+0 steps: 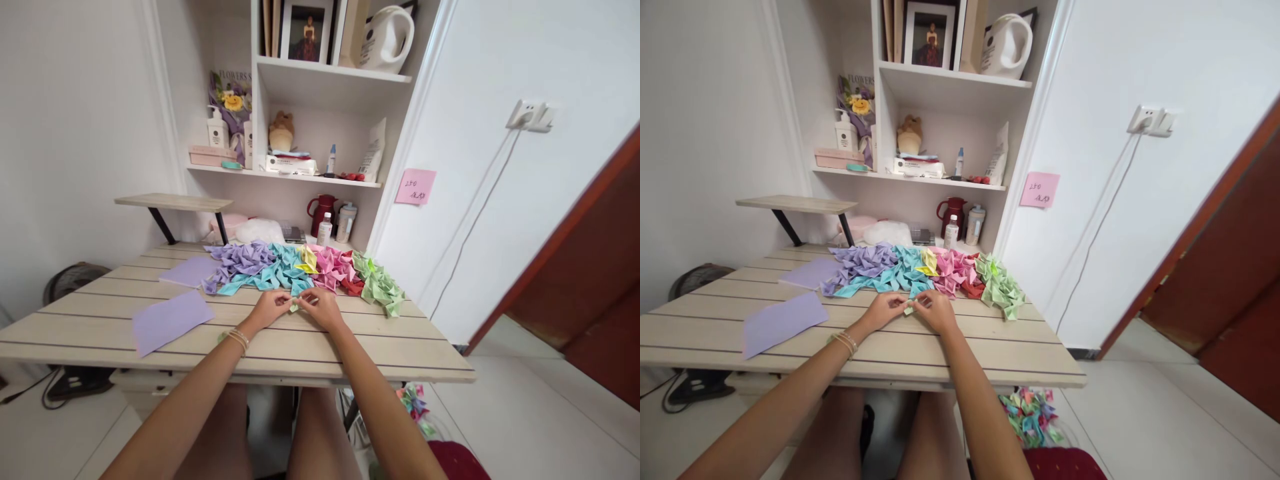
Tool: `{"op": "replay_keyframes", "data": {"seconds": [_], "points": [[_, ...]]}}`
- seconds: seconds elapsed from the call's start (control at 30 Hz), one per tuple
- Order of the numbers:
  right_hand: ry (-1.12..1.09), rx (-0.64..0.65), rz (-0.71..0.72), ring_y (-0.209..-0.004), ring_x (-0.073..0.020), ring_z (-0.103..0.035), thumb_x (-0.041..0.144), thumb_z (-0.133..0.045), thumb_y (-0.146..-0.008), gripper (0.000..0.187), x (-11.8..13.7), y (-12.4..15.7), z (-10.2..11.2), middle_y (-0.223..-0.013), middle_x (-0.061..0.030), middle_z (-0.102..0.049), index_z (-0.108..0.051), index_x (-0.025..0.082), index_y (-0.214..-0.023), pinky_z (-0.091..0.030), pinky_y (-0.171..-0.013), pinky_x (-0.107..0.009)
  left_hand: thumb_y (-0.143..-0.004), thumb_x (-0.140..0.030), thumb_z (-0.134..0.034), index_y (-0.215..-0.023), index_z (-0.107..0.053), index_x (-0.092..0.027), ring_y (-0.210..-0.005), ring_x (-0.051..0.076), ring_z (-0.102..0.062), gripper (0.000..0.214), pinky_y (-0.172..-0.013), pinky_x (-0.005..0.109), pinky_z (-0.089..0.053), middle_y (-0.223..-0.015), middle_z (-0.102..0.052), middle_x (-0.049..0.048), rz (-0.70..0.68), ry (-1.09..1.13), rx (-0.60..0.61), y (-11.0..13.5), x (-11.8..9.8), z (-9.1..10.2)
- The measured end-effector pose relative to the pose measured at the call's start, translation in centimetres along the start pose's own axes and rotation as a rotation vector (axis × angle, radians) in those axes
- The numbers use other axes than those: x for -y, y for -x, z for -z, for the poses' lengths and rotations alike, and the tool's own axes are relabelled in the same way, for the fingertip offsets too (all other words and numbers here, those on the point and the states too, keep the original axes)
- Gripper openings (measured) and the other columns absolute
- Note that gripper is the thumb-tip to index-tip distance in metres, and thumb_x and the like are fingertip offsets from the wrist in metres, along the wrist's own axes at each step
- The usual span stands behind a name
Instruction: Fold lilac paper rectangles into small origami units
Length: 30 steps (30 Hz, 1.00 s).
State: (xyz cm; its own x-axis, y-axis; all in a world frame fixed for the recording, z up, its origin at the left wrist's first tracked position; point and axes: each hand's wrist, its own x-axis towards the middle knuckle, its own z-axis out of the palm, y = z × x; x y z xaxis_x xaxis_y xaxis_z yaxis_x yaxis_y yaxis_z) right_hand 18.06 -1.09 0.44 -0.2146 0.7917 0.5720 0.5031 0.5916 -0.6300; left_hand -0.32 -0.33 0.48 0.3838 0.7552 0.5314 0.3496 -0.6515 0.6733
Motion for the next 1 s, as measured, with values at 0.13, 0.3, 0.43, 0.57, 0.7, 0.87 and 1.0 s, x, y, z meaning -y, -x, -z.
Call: {"op": "replay_keyframes", "data": {"seconds": [0.13, 0.3, 0.43, 0.57, 0.7, 0.87, 1.0], "points": [[0.078, -0.007, 0.004, -0.064, -0.0149, -0.062, 0.039, -0.062, -0.07, 0.024, 0.3, 0.1, 0.2, -0.082, -0.0041, -0.067, -0.066, 0.02, -0.083, -0.048, -0.058, -0.025, -0.074, -0.031, -0.056, -0.076, -0.068, -0.015, -0.064, 0.014, -0.055, 0.02, -0.058, 0.023, -0.042, -0.07, -0.065, 0.0043, -0.011, -0.044, 0.015, 0.0, 0.0, 0.0], [0.161, 0.033, 0.067, -0.072, -0.0145, -0.06, 0.038, -0.06, -0.072, 0.021, 1.0, 0.2, 0.4, -0.089, -0.0025, -0.066, -0.067, 0.024, -0.087, -0.046, -0.062, -0.024, -0.075, -0.033, -0.056, -0.078, -0.068, -0.015, -0.065, 0.014, -0.056, 0.023, -0.059, 0.023, -0.043, -0.072, -0.065, 0.0049, -0.015, -0.058, 0.038, 0.0, -0.2, 0.0], [0.184, 0.045, 0.078, -0.076, -0.0154, -0.06, 0.033, -0.059, -0.074, 0.015, 1.0, 0.2, 0.5, -0.088, -0.0023, -0.065, -0.069, 0.024, -0.081, -0.045, -0.062, -0.023, -0.075, -0.033, -0.055, -0.079, -0.069, -0.015, -0.065, 0.015, -0.056, 0.023, -0.061, 0.024, -0.043, -0.071, -0.064, 0.005, -0.026, -0.057, 0.062, 0.0, -0.3, 0.1], [0.179, 0.038, 0.078, -0.075, -0.0165, -0.06, 0.03, -0.06, -0.074, 0.011, 0.6, 0.1, 0.4, -0.086, -0.002, -0.066, -0.069, 0.025, -0.077, -0.045, -0.064, -0.026, -0.076, -0.032, -0.055, -0.082, -0.07, -0.018, -0.073, 0.017, -0.058, 0.021, -0.069, 0.028, -0.045, -0.078, -0.067, 0.0061, -0.046, -0.034, 0.062, -0.1, -0.4, 0.3], [0.13, 0.037, 0.075, -0.074, -0.0168, -0.06, 0.029, -0.06, -0.074, 0.012, 0.3, 0.0, 0.3, -0.084, -0.003, -0.066, -0.07, 0.024, -0.077, -0.046, -0.066, -0.027, -0.077, -0.031, -0.055, -0.085, -0.07, -0.02, -0.079, 0.019, -0.06, 0.02, -0.076, 0.031, -0.045, -0.083, -0.069, 0.0063, -0.059, 0.022, 0.053, -0.1, -0.4, 0.3], [0.126, 0.034, 0.081, -0.073, -0.0168, -0.06, 0.029, -0.059, -0.074, 0.012, 0.4, 0.0, 0.3, -0.083, -0.0035, -0.067, -0.069, 0.023, -0.077, -0.046, -0.065, -0.027, -0.075, -0.03, -0.057, -0.084, -0.07, -0.019, -0.079, 0.02, -0.061, 0.02, -0.076, 0.031, -0.045, -0.084, -0.07, 0.0065, -0.04, 0.016, 0.023, -0.2, -0.4, 0.4], [0.144, 0.018, 0.092, -0.073, -0.0162, -0.06, 0.029, -0.059, -0.074, 0.011, 0.5, 0.0, 0.3, -0.082, -0.003, -0.066, -0.069, 0.023, -0.075, -0.046, -0.064, -0.025, -0.076, -0.031, -0.055, -0.083, -0.07, -0.018, -0.076, 0.019, -0.06, 0.02, -0.073, 0.03, -0.045, -0.081, -0.07, 0.0057, -0.027, 0.017, 0.011, -0.2, -0.3, 0.4]]}}
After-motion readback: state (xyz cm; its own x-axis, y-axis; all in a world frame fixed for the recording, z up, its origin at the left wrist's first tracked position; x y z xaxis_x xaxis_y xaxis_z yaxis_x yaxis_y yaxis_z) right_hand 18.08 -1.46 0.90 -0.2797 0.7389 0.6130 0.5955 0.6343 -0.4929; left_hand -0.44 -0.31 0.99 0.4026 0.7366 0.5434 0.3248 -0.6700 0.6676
